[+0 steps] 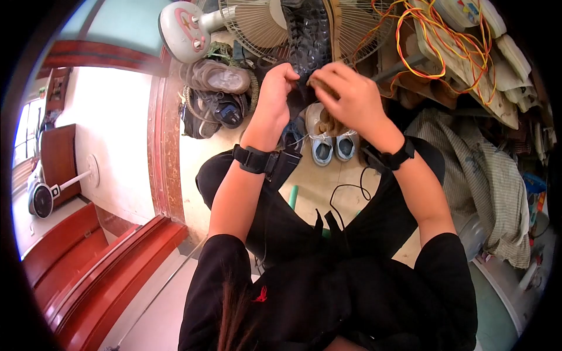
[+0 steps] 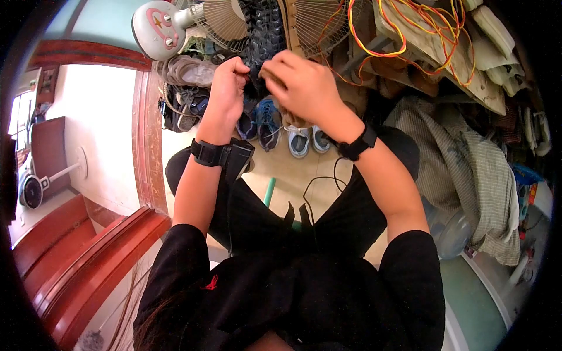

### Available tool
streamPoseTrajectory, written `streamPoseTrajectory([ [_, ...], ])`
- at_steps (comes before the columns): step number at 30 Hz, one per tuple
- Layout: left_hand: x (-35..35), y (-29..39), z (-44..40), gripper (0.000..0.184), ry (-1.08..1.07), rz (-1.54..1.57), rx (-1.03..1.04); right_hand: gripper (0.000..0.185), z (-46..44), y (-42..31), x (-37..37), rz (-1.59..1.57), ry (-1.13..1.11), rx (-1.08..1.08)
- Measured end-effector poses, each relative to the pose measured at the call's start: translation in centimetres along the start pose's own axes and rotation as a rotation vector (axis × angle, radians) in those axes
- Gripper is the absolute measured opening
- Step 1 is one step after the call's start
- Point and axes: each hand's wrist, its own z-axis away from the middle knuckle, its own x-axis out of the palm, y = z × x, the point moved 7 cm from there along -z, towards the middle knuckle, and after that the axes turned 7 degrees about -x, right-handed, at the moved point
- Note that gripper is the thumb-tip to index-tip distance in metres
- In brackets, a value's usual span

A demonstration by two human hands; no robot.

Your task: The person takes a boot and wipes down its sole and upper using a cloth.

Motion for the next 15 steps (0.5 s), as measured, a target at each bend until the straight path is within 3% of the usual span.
streamPoseTrajectory([
  [15, 1.2, 0.5, 1.0, 0.025, -0.113, 0.069, -0.009, 0.014, -1.1, 5.9, -1.3, 0.209, 0.186, 0.151],
])
